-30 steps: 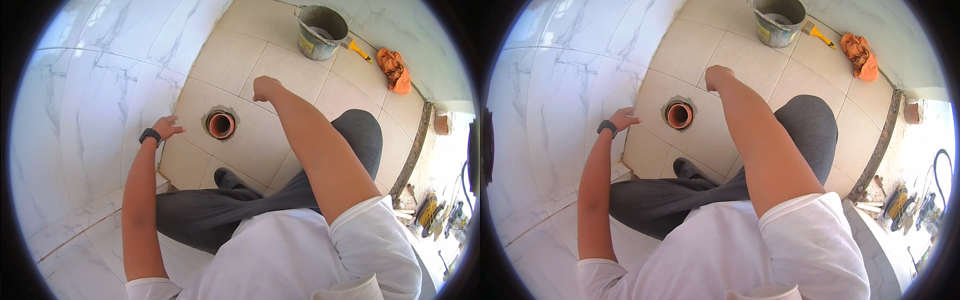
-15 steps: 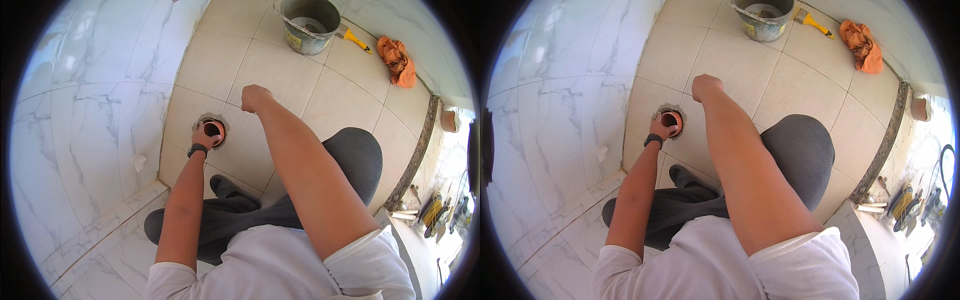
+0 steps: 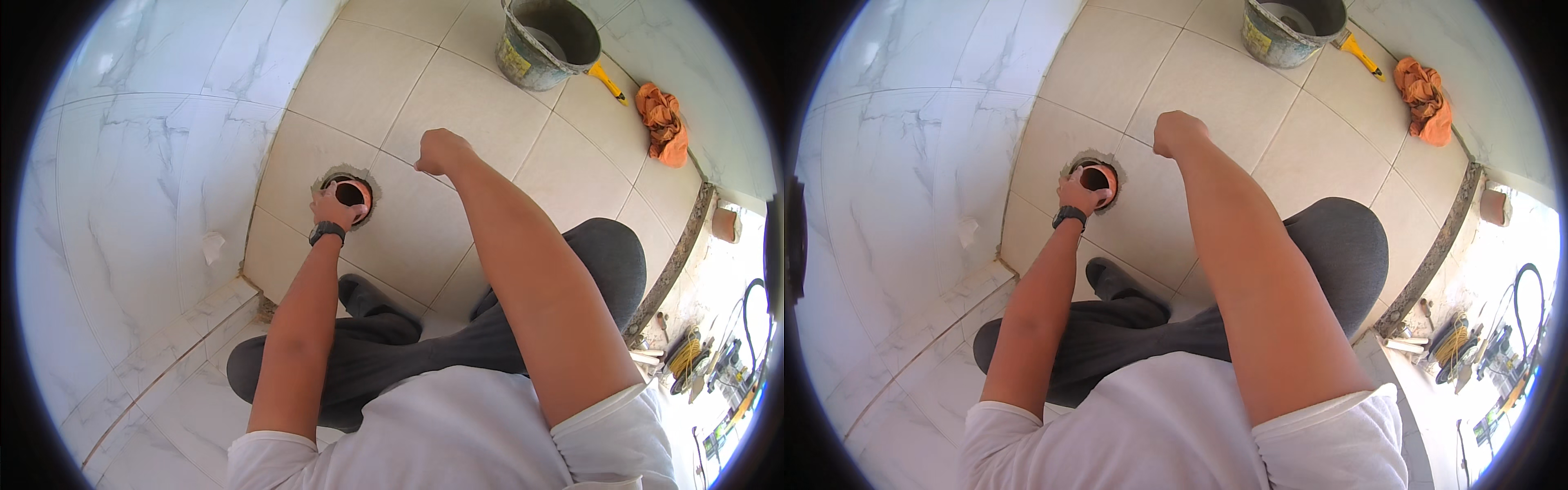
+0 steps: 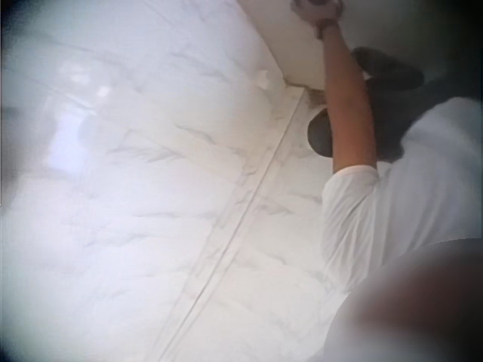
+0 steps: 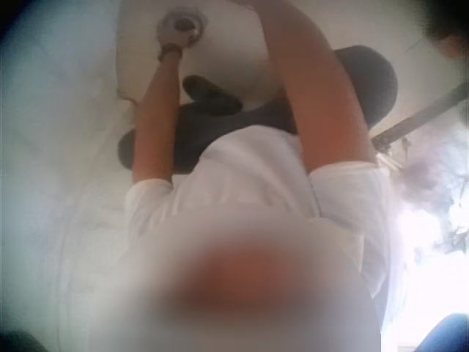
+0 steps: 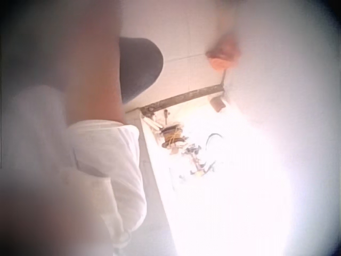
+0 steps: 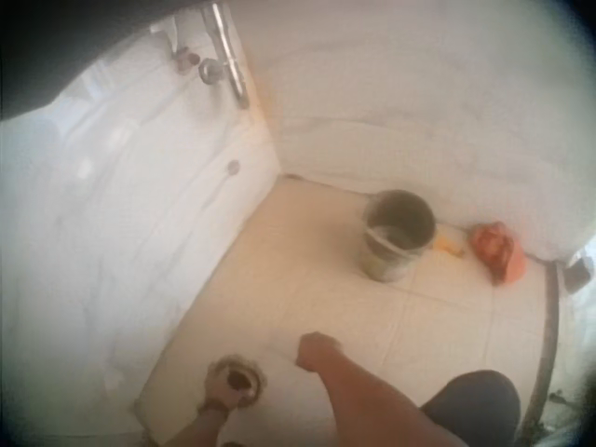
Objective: The person applies a grey sealant around a floor drain opening using a brush, then inserts a terracotta pipe into the hole. They measure the opening with a tape measure and place a yellow foam gasket over the pipe.
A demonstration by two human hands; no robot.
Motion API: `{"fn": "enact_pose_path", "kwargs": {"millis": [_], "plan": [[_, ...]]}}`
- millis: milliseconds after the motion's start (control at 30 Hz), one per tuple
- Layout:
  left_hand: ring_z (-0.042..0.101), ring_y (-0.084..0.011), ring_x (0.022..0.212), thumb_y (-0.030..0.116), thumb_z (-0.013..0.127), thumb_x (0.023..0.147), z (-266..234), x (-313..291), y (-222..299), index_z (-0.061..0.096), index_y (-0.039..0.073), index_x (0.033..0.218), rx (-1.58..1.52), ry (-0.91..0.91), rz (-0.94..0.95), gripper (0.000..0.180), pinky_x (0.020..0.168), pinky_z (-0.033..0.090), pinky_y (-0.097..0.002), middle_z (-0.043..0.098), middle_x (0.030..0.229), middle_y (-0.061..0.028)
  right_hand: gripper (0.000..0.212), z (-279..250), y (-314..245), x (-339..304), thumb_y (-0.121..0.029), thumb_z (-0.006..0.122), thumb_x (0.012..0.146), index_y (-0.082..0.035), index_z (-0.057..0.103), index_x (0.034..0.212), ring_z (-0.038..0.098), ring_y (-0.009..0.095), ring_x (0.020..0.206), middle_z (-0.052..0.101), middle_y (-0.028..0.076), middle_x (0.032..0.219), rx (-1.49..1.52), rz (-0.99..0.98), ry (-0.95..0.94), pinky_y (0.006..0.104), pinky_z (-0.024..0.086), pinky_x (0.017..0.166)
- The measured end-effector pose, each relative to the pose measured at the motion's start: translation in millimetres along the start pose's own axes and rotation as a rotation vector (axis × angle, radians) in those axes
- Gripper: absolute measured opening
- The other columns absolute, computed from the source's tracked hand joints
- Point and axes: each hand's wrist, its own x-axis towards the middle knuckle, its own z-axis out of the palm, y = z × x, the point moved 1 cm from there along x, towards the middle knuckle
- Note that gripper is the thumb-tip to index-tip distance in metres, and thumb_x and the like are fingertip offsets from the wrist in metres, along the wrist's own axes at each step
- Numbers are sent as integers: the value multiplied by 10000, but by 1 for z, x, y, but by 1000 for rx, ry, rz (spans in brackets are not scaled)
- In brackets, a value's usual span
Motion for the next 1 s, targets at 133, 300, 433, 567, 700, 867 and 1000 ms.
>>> {"fn": "enact_pose_path", "kwargs": {"millis": [133,300,433,567,700,867,1000], "plan": [[447,-403,1304,403,902,633,0,-2,2,444,105,1495,22,2,18,1021,1076,454,-468,475,1464,-183,310,-55,-26,-9,-356,688,843,-58,770,812,718,272,800,727,122,747,-240,-310,20,409,560,767],[444,-383,1345,456,895,618,-11,4,9,458,99,1470,168,-72,78,1021,1113,436,-484,475,1444,-202,298,-216,0,-109,-210,724,785,-60,746,1042,690,301,1024,725,122,1107,-253,-97,567,421,575,848],[557,-375,1238,464,911,601,-21,16,9,532,14,1337,198,-110,179,942,1011,520,-449,567,1286,-234,335,-217,96,-243,-356,720,850,-29,749,918,688,300,887,726,132,916,-175,-251,788,412,557,772],[637,-376,1125,452,892,643,-23,52,-2,622,-59,1202,118,-319,259,805,960,522,-439,653,1183,-273,515,-100,208,-344,-470,684,892,12,718,714,642,283,663,653,168,678,-29,32,710,411,505,671],[669,-373,1065,484,830,713,-19,87,-31,656,-101,1140,34,-292,367,745,929,525,-441,688,1109,-290,487,77,232,-384,-439,723,821,-63,728,1130,662,375,1062,701,204,1129,119,456,-35,463,536,911],[655,-403,1091,510,782,754,-18,110,-56,638,-106,1202,102,-254,368,775,954,517,-446,675,1152,-296,382,199,200,-391,-263,704,789,-76,724,1122,666,366,1078,718,169,1109,370,389,115,480,545,892],[694,-361,962,534,782,748,-25,100,-43,687,-90,1063,154,-205,392,706,845,548,-431,716,1046,-239,364,161,237,-385,-238,695,783,-96,731,1117,673,342,1073,726,148,1106,300,418,163,454,543,906]]}}
